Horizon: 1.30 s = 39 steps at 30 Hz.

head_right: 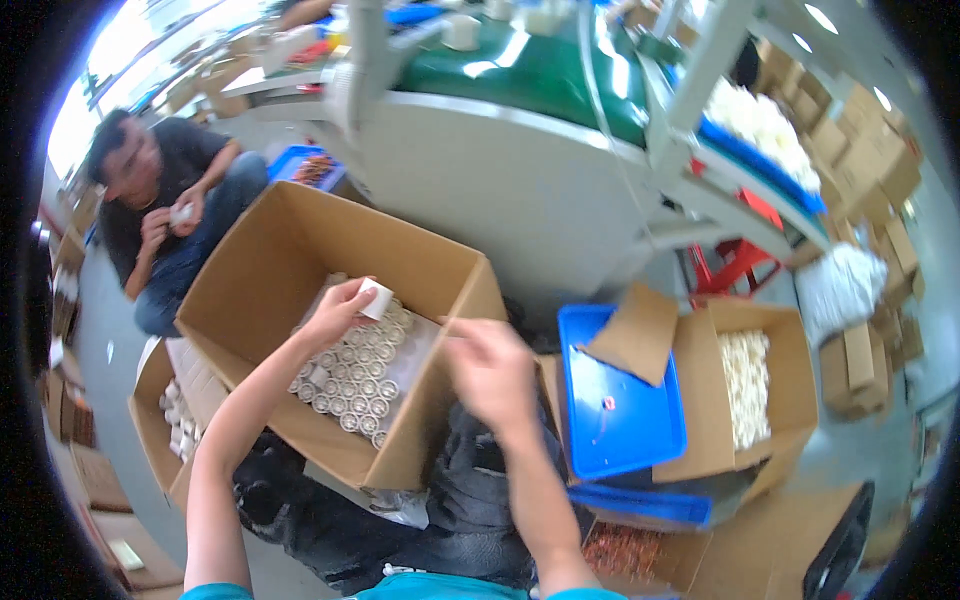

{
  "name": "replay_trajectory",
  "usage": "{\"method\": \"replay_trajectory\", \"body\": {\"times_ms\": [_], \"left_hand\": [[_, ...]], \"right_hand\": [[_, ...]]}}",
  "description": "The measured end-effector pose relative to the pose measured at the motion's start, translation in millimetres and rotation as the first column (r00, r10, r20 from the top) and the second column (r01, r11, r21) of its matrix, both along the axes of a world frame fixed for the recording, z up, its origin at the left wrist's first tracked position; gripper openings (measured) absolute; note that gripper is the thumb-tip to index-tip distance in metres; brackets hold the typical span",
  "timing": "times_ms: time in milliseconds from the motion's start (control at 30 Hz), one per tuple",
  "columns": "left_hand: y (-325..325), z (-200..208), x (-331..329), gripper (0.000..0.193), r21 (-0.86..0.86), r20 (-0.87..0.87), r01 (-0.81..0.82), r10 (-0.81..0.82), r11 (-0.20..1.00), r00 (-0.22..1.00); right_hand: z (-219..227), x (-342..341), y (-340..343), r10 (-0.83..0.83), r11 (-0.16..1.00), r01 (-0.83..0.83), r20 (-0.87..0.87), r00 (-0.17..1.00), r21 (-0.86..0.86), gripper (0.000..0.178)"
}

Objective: The person assembles electronic components by inserting red wires into white cylindrical parts by hand.

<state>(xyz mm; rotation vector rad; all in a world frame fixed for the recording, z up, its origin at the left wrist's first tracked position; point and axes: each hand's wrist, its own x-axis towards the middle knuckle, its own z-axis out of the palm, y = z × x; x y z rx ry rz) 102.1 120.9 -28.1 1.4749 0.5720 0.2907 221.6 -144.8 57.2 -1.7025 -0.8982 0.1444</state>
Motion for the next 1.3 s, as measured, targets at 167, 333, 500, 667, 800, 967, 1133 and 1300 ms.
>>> {"method": "replay_trajectory", "body": {"times_ms": [167,333,500,667,800,967,1133,1300], "left_hand": [[-57.5,62.7,-62.6,0.043,-0.524,0.266,0.022,0.138,0.852,0.954],[-96.9,52.9,-81.2,0.034,-0.612,0.358,0.083,0.182,0.786,0.916],[-119.5,32.0,-80.8,0.044,-0.546,0.338,-0.065,0.291,0.835,0.895],[-113.4,31.5,-81.0,0.038,-0.491,0.356,-0.031,0.233,0.871,0.905],[-107.9,31.9,-85.3,0.063,-0.310,0.444,0.114,0.038,0.944,0.895],[-118.0,46.0,-84.8,0.074,0.007,0.410,0.209,-0.193,0.978,0.891],[-111.1,52.8,-104.5,0.051,0.049,0.215,0.053,-0.062,0.997,0.975],[-101.5,57.7,-108.0,0.045,0.071,0.237,-0.083,0.064,0.994,0.969]], "right_hand": [[-115.5,117.6,-143.0,-0.279,0.779,0.409,0.321,0.905,-0.475,0.027],[-160.7,121.9,-172.2,-0.350,0.604,0.573,0.461,0.815,-0.555,0.027],[-164.4,131.6,-177.0,-0.386,0.613,0.552,0.395,0.834,-0.565,0.025],[-104.6,145.8,-160.5,-0.494,0.800,0.570,0.333,0.803,-0.188,0.019],[4.7,54.3,-56.9,-0.273,0.956,0.270,0.007,0.962,0.115,0.013],[6.9,-32.2,27.0,0.336,0.942,-0.308,-0.338,0.879,0.137,0.021],[-2.3,-46.3,77.3,0.474,0.854,-0.508,-0.566,0.675,0.109,0.020],[-12.7,-36.7,97.1,0.354,0.913,-0.401,-0.349,0.868,-0.071,0.022]]}}
